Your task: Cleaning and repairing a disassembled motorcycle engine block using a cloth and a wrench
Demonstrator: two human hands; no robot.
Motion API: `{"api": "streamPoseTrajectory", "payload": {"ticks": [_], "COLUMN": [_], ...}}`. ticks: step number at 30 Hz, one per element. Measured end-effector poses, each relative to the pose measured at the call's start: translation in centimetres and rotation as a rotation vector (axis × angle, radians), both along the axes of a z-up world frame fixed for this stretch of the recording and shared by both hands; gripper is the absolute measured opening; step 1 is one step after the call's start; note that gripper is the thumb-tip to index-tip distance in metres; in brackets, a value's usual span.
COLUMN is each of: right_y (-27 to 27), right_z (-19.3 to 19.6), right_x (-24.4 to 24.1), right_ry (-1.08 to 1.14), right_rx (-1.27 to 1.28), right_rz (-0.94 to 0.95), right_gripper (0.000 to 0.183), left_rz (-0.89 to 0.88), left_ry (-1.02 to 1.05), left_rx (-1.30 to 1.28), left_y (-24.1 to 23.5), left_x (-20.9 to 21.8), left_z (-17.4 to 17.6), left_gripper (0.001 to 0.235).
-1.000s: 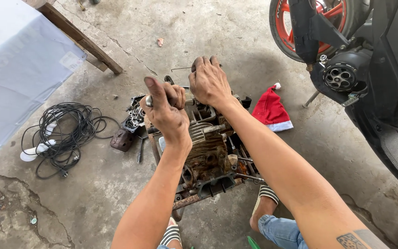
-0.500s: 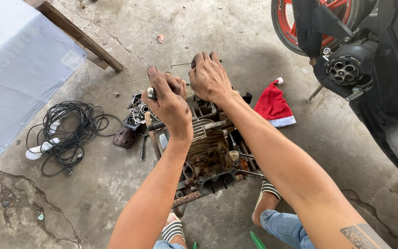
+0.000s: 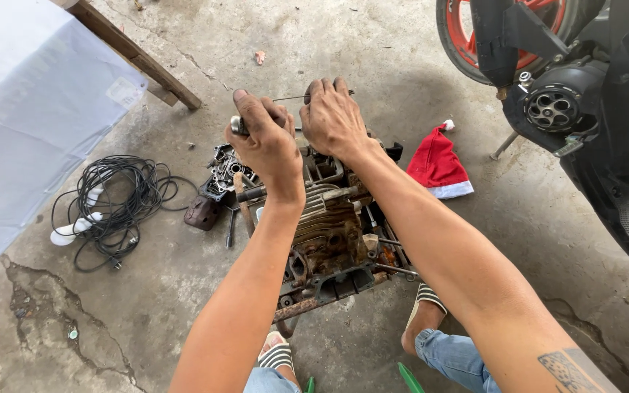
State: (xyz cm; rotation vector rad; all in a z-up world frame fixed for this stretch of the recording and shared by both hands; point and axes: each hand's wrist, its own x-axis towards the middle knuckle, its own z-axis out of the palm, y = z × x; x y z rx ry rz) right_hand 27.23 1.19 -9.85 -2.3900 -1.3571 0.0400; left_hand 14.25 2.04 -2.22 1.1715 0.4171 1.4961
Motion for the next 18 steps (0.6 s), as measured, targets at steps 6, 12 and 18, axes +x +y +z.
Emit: {"api": "streamPoseTrajectory", "payload": {"ticks": [6, 12, 18], "right_y": [-0.3, -0.2, -0.6], "right_z": [0.5, 0.7, 0.6], "right_x": [-0.4, -0.6, -1.0], "right_ry": [0.004, -0.007, 0.045], "right_rx": [-0.002, 0.108, 0.251], "right_rz": [0.013, 0.057, 0.006], "right_gripper": [0.028, 0.034, 0.03], "left_rz": [-0.066, -0.114, -0.006], "left_ry": [0.198, 0.253, 0.361], "left_rx": [-0.053, -0.087, -0.033], "left_y": [0.8, 4.6, 5.5], "left_x": [0.7, 4.4, 5.9], "left_z": [0.5, 0.6, 0.8], "left_gripper": [0.05, 0.045, 0.055]}}
